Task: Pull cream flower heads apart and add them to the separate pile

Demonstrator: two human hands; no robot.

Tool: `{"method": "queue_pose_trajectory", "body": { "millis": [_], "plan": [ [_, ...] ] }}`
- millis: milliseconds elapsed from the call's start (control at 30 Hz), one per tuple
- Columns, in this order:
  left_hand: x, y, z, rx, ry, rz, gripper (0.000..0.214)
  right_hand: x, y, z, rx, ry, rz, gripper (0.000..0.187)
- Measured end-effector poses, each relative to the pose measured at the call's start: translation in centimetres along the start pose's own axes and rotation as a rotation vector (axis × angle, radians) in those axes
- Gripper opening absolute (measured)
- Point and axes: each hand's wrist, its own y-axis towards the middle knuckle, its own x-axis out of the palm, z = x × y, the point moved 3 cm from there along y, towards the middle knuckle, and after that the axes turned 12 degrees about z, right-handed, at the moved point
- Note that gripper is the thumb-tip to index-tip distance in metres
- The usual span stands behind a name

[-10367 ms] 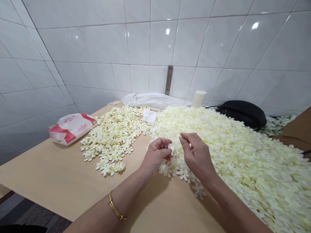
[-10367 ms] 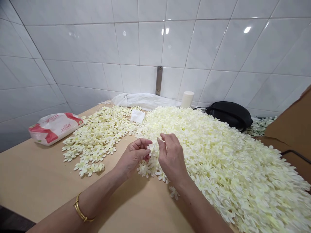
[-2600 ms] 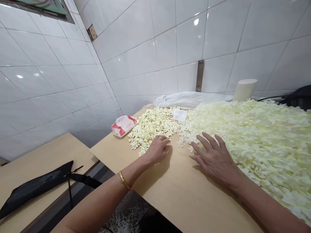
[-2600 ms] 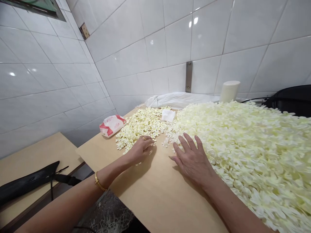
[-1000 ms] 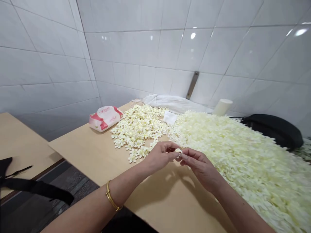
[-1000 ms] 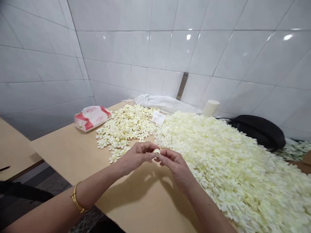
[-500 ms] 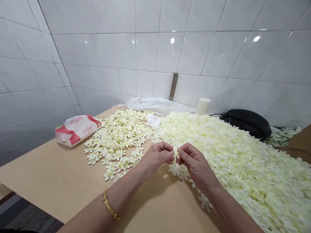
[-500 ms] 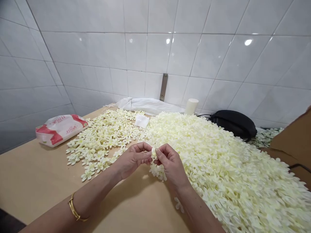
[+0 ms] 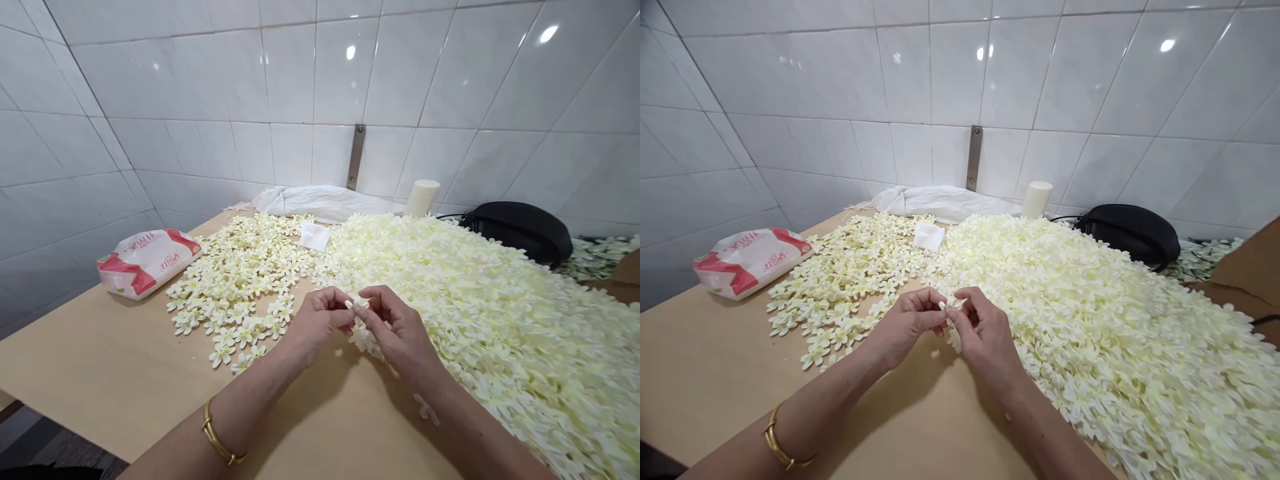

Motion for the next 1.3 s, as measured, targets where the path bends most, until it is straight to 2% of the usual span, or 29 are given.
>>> {"method": "queue_pose_trajectory", "body": {
  "millis": [133, 233, 400, 600, 700, 800, 867, 933, 1067, 1133, 1200, 1300],
  "plan": [
    [-0.4, 0.0, 0.0, -0.048, -0.118, 0.036, 0.019, 0.2, -0.1, 0.6, 0.142, 0.162, -0.075, 0.019],
    [-0.4, -0.2, 0.1, -0.055, -0.099, 0.044, 0.017, 0.2, -0.2, 0.0, 0.109, 0.131, -0.077, 0.015],
    [-0.2, -0.5, -0.1, -0.083, -0.098, 0.06, 0.018, 0.0, -0.6, -1.2, -0.109, -0.037, 0.017, 0.011],
    [-0.1, -0.5, -0.5, -0.101, -0.17, 0.069, 0.019, 0.2, -1.5, -1.8, -0.555, -0.24, 0.139, 0.022],
    [0.0, -0.3, -0.7, -0.16, -0.278, 0.015, 0.021, 0.3, -1.7, -1.8, -0.636, -0.306, 0.154, 0.023],
    [0.0, -0.2, -0.8, -0.195, -0.348, -0.004, 0.022, 0.3, -1.6, -1.8, -0.643, -0.309, 0.159, 0.023],
    [-0.1, -0.2, -0.8, -0.184, -0.348, 0.008, 0.024, 0.3, -1.6, -1.8, -0.595, -0.245, 0.141, 0.023],
    [-0.1, -0.2, -0.8, -0.173, -0.328, 0.02, 0.025, 0.2, -1.5, -1.7, -0.48, -0.148, 0.116, 0.02],
    [-0.1, -0.2, -0.7, -0.154, -0.301, 0.017, 0.026, 0.0, -1.1, -1.1, -0.06, 0.062, 0.066, 0.01],
    [-0.2, -0.1, -0.6, -0.133, -0.297, 0.005, 0.026, -0.1, -0.9, -0.9, 0.107, 0.186, 0.04, 0.01],
    [-0.2, -0.2, -0.5, -0.111, -0.294, -0.008, 0.025, -0.1, -0.7, -0.8, 0.19, 0.295, 0.025, 0.012],
    [-0.3, -0.2, -0.3, -0.089, -0.29, -0.026, 0.025, 0.0, -0.5, -0.6, 0.237, 0.403, 0.013, 0.014]
  ]
}}
